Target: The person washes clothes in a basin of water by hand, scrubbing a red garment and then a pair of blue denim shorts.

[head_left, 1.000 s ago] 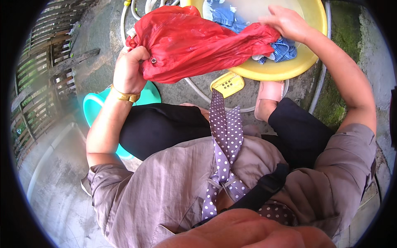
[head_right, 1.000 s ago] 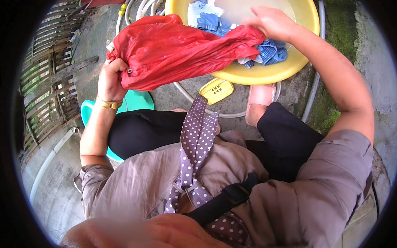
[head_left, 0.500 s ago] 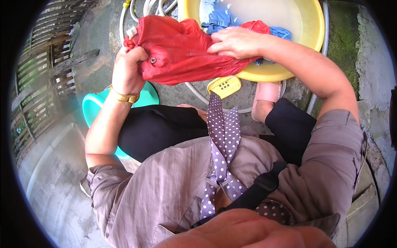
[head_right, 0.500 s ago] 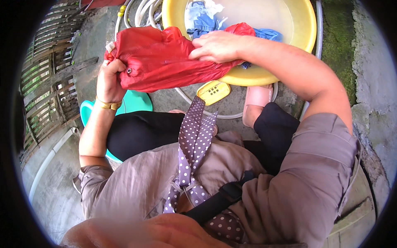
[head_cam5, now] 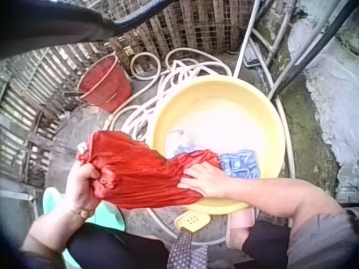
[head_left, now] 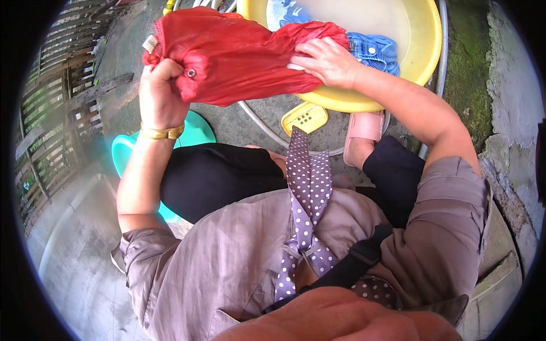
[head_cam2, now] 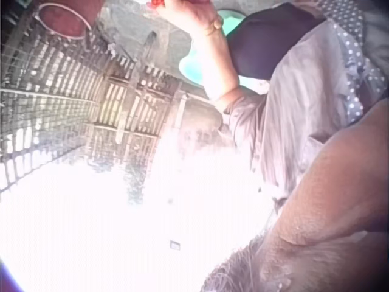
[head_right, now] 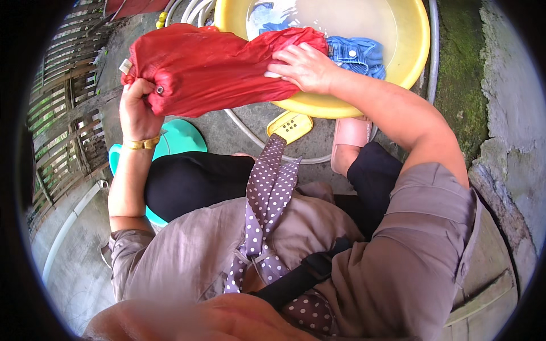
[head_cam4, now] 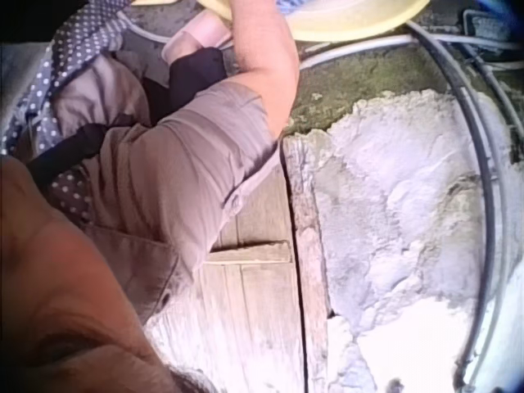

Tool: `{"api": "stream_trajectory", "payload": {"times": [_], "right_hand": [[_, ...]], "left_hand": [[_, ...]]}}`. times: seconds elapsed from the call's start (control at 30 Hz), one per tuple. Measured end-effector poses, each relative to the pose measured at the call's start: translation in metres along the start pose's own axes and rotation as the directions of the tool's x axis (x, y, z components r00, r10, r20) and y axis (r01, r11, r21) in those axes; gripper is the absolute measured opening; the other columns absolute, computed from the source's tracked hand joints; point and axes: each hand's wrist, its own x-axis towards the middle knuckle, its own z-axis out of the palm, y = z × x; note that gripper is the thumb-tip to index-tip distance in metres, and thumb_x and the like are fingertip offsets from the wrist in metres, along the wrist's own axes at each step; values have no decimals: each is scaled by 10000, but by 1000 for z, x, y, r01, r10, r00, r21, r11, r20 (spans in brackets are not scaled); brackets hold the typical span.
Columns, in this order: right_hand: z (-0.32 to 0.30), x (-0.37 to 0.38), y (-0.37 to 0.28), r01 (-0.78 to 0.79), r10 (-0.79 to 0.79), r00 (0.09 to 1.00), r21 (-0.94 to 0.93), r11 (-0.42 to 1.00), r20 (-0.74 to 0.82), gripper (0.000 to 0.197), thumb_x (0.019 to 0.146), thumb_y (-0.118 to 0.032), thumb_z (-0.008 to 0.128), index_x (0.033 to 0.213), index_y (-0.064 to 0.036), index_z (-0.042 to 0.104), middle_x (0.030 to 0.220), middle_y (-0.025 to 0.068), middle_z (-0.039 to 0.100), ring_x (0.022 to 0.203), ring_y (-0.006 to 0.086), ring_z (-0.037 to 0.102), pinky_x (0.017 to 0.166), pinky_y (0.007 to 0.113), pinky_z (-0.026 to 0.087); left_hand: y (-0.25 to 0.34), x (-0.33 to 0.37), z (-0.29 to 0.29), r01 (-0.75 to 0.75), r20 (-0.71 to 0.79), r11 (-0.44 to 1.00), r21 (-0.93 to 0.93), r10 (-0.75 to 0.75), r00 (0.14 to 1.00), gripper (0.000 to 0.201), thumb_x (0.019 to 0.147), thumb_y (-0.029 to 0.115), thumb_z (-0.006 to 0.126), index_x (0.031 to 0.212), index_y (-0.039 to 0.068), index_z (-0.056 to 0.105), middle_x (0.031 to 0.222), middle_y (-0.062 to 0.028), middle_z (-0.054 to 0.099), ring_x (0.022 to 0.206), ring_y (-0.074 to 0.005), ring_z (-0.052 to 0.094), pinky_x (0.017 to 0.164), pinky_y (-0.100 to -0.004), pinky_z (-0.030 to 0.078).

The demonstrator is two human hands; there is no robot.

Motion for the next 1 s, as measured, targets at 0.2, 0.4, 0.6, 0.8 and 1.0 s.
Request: {"api": "stream_trajectory", "payload": {"times": [0.2,0.4,0.6,0.8,1.0], "right_hand": [[4,5,-7,151,-150,988,64,986,-21,467,917,-203,658,1381,-215,605,1369,93,587,1203,295,557,1001,447,440],[-4,17,0,232,-233,972,37,972,25,487,906,-187,641,1389,-238,607,1325,87,602,1191,266,560,967,423,460],[-24,-7,23,396,-385,910,-50,917,155,414,899,-201,641,1312,-237,652,1299,68,611,1164,242,575,966,409,453],[-3,18,-28,197,-206,979,218,956,15,520,835,-86,638,1352,-121,607,1069,99,620,1003,295,600,863,429,522],[-7,30,-23,322,-321,946,203,925,-38,432,805,-38,628,1234,-84,639,960,81,631,906,286,623,745,395,551]], "left_hand": [[6,2,-18,36,-116,999,-8,-37,993,357,809,-100,459,1122,-8,603,1012,-65,665,859,-177,640,798,-322,541],[10,15,-58,28,232,993,-117,0,973,288,828,-70,458,1064,-21,616,981,-97,682,872,-217,657,855,-388,547],[13,5,-26,-11,-69,999,-44,8,998,239,831,-99,465,998,16,592,932,-43,630,818,-174,615,787,-341,541],[34,7,-45,28,8,988,-150,-27,1000,173,862,-75,458,925,-12,606,953,-85,662,876,-208,634,854,-380,540],[38,7,-63,0,7,983,-181,1,1000,164,870,-70,462,912,-30,615,948,-101,672,886,-224,643,875,-391,542]]}}
